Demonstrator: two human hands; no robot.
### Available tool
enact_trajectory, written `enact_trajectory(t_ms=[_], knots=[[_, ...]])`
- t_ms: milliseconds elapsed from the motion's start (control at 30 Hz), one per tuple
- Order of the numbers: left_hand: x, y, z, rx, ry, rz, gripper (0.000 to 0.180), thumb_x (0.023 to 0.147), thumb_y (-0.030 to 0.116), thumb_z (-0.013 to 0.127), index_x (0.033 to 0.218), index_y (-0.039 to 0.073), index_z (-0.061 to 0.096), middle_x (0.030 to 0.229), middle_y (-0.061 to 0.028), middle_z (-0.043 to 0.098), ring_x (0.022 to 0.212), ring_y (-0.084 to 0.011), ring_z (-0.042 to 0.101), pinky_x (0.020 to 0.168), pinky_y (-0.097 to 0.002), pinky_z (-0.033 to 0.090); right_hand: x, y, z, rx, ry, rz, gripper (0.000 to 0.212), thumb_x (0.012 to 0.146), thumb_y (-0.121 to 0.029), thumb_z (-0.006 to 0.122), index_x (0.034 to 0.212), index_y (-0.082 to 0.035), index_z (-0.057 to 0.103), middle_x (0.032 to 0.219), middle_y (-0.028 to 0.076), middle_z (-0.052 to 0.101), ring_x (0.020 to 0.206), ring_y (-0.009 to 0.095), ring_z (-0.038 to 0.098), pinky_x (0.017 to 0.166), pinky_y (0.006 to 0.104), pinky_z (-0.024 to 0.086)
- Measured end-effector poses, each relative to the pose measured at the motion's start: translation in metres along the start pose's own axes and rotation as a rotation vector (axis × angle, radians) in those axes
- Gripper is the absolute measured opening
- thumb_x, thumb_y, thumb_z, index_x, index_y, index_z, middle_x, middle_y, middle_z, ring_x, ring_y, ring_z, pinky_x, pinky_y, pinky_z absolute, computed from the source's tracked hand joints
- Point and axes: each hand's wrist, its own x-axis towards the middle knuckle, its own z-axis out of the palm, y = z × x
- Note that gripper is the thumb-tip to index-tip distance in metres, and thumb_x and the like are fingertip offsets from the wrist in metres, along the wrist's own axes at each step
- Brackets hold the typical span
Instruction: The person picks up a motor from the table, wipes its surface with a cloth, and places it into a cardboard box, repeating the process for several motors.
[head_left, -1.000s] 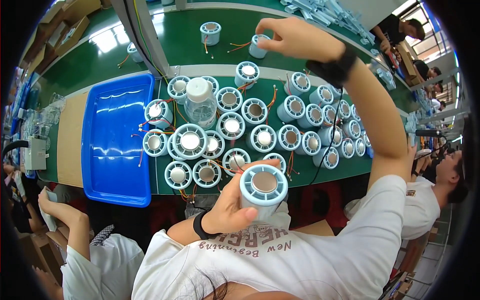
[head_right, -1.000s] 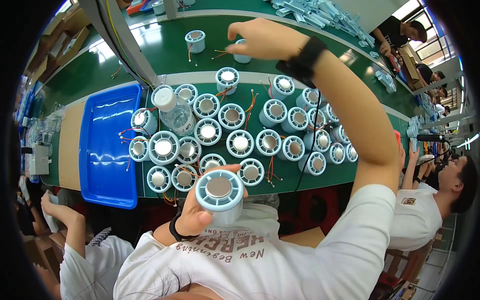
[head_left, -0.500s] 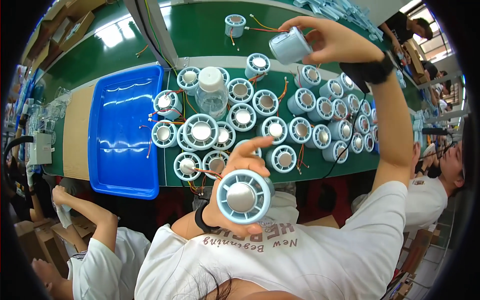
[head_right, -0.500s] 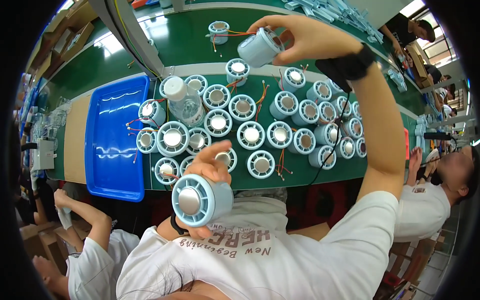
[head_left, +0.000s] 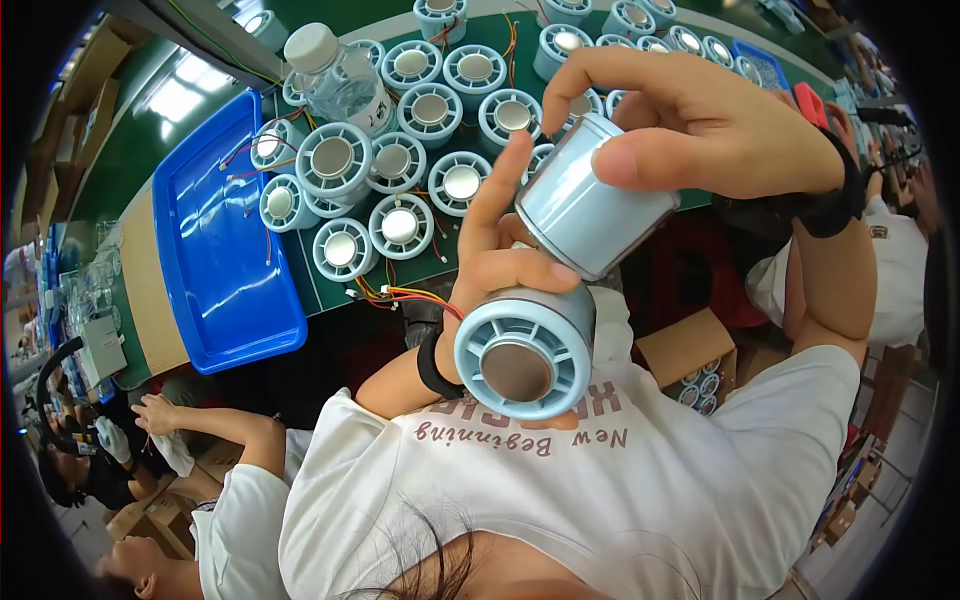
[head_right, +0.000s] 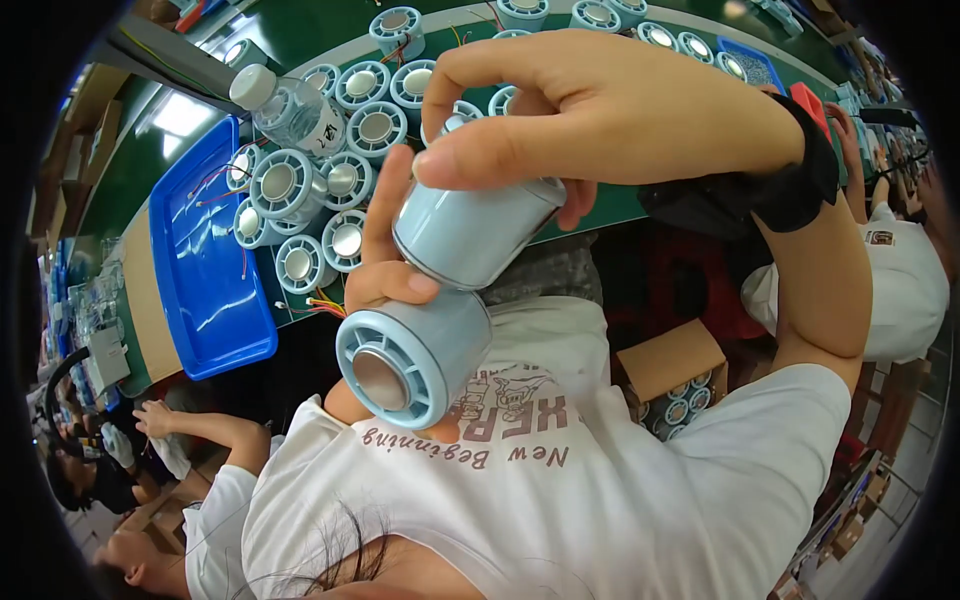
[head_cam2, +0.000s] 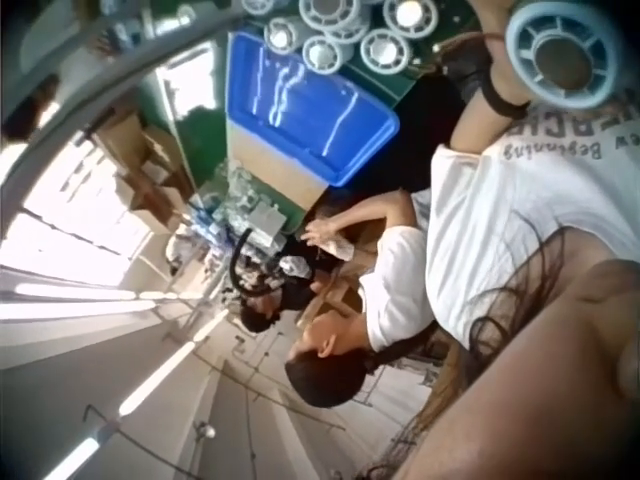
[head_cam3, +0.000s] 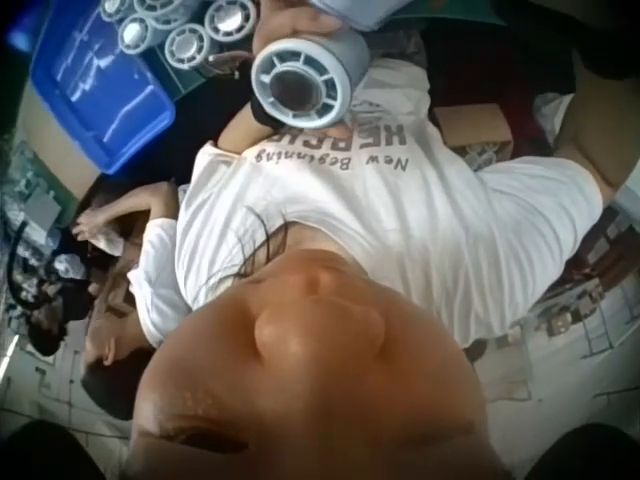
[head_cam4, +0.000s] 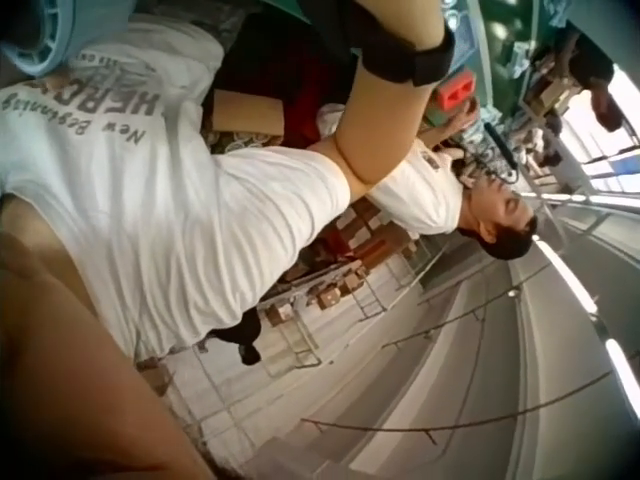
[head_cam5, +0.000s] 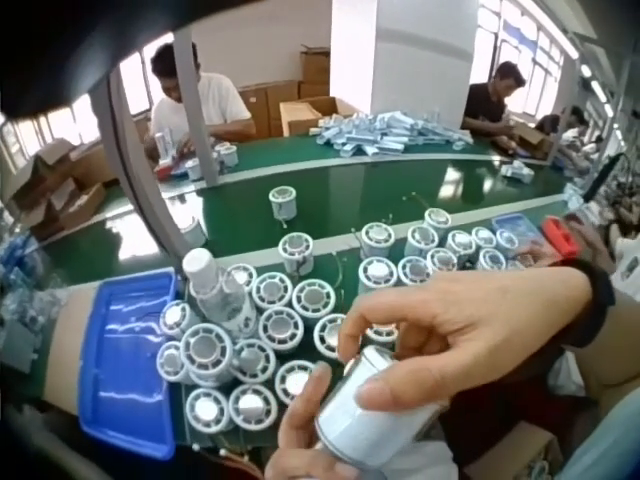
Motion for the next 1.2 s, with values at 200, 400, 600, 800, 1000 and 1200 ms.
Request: enact_trajectory(t_ms=[200,400,600,800,1000,1200], knots=[[-0.019,0.006,0.0,-0.277,0.026,-0.139,0.082,0.061,0.059,0.081,0.122,0.014,0.051,0.14,-0.0194,0.028,0.112,-0.0333,0.051,0.086,-0.0391,0.046,-0.008,-0.005,0.012,0.196,-0.043,0.145,0.061,0.09,-0.052,0.057,0.12,-0.001,0.048,0.086,0.011,0.064,0.071,0.01,0.065,0.062,0.0221,0.054],[-0.021,0.006,0.009,-0.833,0.24,-0.191,0.089,0.068,0.067,0.072,0.129,0.009,0.045,0.124,-0.0114,0.046,0.098,-0.0266,0.054,0.077,-0.0366,0.048,-0.013,0.012,0.021,0.08,-0.112,-0.024,0.08,0.086,-0.066,0.054,0.125,0.002,0.044,0.087,0.012,0.064,0.065,0.013,0.066,0.054,0.0226,0.054],[-0.015,0.018,0.005,-1.174,0.445,-0.399,0.097,0.072,0.072,0.067,0.133,0.001,0.04,0.114,-0.0113,0.054,0.089,-0.0247,0.054,0.072,-0.0336,0.047,-0.007,0.019,0.018,-0.012,-0.111,-0.043,0.087,0.082,-0.073,0.053,0.122,0.004,0.048,0.084,0.012,0.065,0.064,0.015,0.066,0.053,0.023,0.054],[-0.017,0.021,0.002,-1.275,0.455,-0.562,0.097,0.073,0.075,0.062,0.133,0.002,0.042,0.113,-0.0108,0.055,0.086,-0.0224,0.05,0.07,-0.0314,0.044,-0.005,0.007,0.019,0.041,-0.03,0.171,0.078,0.084,-0.069,0.055,0.108,0.006,0.057,0.081,0.009,0.064,0.07,0.012,0.064,0.06,0.0231,0.054],[-0.015,0.013,0.009,-1.33,0.323,-0.611,0.102,0.068,0.078,0.064,0.134,0.004,0.043,0.121,-0.0119,0.049,0.085,-0.0206,0.047,0.071,-0.0308,0.042,-0.043,0.029,0.029,0.09,0.082,0.2,0.07,0.086,-0.062,0.056,0.107,0.005,0.057,0.084,0.007,0.062,0.073,0.011,0.06,0.063,0.0235,0.051],[-0.01,-0.012,0.013,-1.443,0.014,-0.897,0.092,0.064,0.065,0.078,0.126,0.005,0.048,0.12,-0.0114,0.042,0.084,-0.0176,0.04,0.071,-0.0284,0.041,-0.178,0.061,0.113,0.306,0.621,0.331,0.055,0.084,-0.042,0.07,0.113,0.003,0.055,0.092,0.006,0.061,0.083,0.008,0.057,0.069,0.0212,0.047]])
